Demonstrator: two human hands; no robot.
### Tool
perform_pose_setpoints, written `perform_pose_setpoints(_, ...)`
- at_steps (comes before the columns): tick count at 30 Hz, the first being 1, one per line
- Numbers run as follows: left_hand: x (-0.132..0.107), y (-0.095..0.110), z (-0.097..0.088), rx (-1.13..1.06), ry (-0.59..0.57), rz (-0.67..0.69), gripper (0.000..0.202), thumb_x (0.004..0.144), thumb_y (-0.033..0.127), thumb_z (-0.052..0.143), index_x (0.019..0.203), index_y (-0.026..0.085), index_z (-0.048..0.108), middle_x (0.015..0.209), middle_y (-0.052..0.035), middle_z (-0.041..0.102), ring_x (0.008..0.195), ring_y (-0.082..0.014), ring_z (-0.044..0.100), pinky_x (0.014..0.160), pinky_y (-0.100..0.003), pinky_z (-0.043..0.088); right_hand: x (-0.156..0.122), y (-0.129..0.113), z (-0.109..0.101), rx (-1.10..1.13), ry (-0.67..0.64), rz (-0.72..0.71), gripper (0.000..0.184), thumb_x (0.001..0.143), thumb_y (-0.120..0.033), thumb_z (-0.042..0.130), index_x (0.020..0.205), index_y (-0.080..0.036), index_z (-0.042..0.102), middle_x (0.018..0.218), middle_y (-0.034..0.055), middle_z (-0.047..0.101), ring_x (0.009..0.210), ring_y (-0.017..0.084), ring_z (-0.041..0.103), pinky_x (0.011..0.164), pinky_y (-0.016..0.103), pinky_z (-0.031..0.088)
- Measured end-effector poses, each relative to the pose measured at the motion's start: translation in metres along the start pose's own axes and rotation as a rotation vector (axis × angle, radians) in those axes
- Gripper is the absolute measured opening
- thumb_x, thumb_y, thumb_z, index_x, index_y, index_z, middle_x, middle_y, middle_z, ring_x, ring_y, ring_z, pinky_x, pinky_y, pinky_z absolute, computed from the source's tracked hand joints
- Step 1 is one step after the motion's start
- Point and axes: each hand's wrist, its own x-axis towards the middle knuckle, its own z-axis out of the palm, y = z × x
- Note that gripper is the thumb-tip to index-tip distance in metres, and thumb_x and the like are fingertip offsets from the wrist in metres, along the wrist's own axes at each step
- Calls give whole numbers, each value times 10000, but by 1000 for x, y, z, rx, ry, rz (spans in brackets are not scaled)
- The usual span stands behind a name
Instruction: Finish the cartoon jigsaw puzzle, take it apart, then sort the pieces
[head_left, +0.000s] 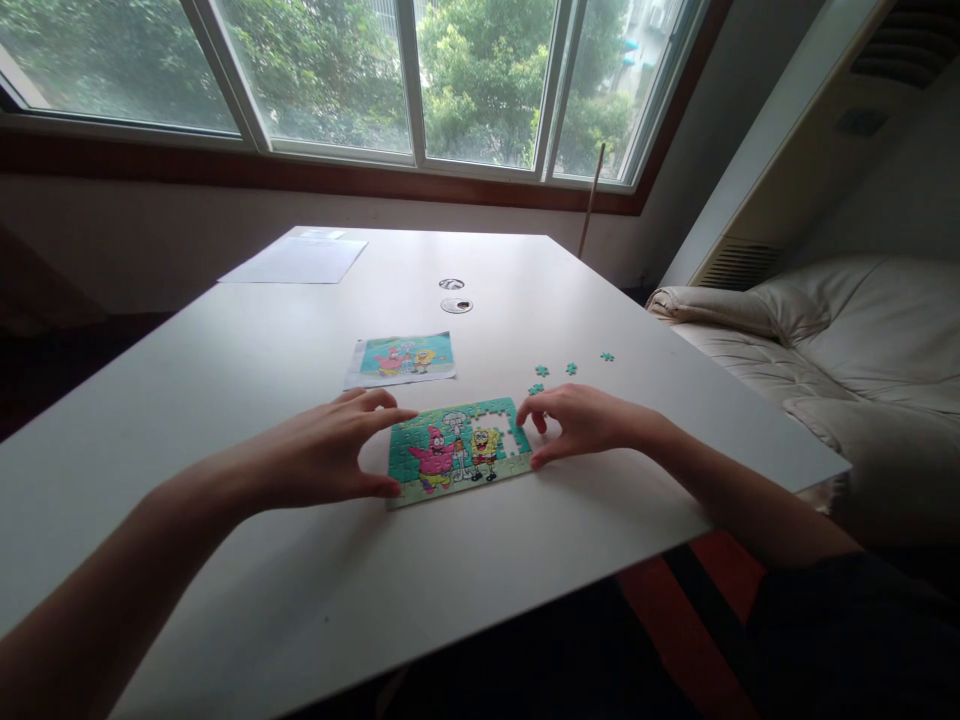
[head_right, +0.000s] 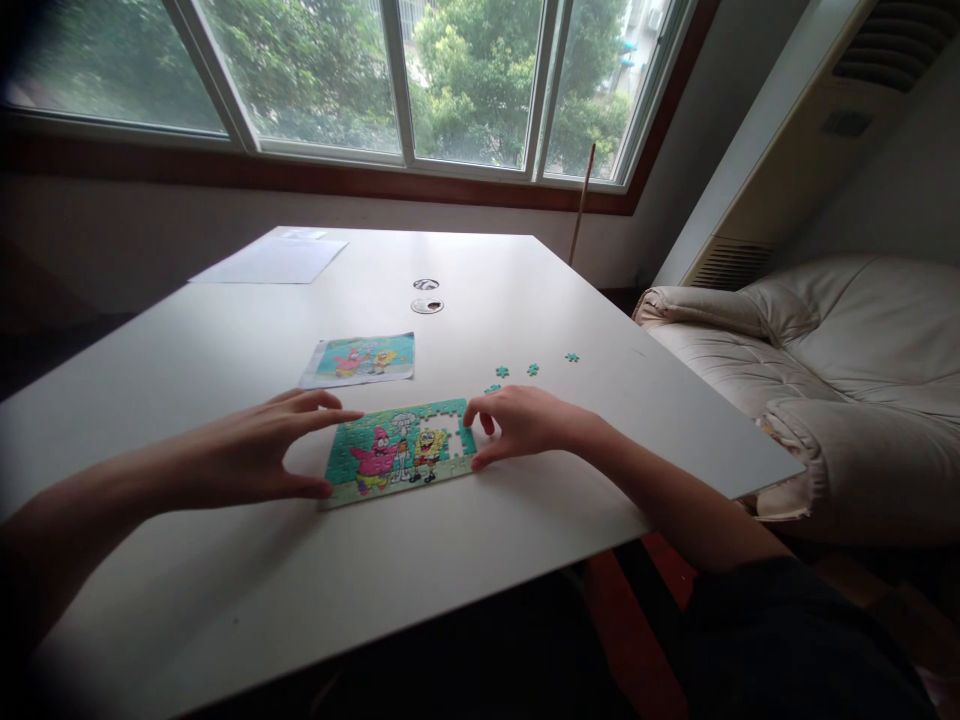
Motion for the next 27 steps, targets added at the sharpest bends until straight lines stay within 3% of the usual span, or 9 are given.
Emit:
perform_pose_setpoints(6, -4, -8, -2, 2, -48, -75, 785, 514, 641, 613, 1189, 253, 512, 1164, -56, 514, 1098, -285, 423, 880, -334, 392, -1, 2, 2, -37, 4, 58, 604, 604, -580, 629, 1082, -218, 556, 739, 12, 624, 686, 156, 551, 597, 234, 313)
perform_pose_setpoints(27, -5, 1, -3, 23, -23, -85, 777, 520, 660, 591, 1160, 223, 526, 1126, -85, 540, 1086, -300, 428, 862, -361, 389, 0, 0, 1, -33, -5, 70, 622, 594, -607, 614, 1091, -236, 569, 714, 11, 629, 636, 146, 546, 579, 237, 307)
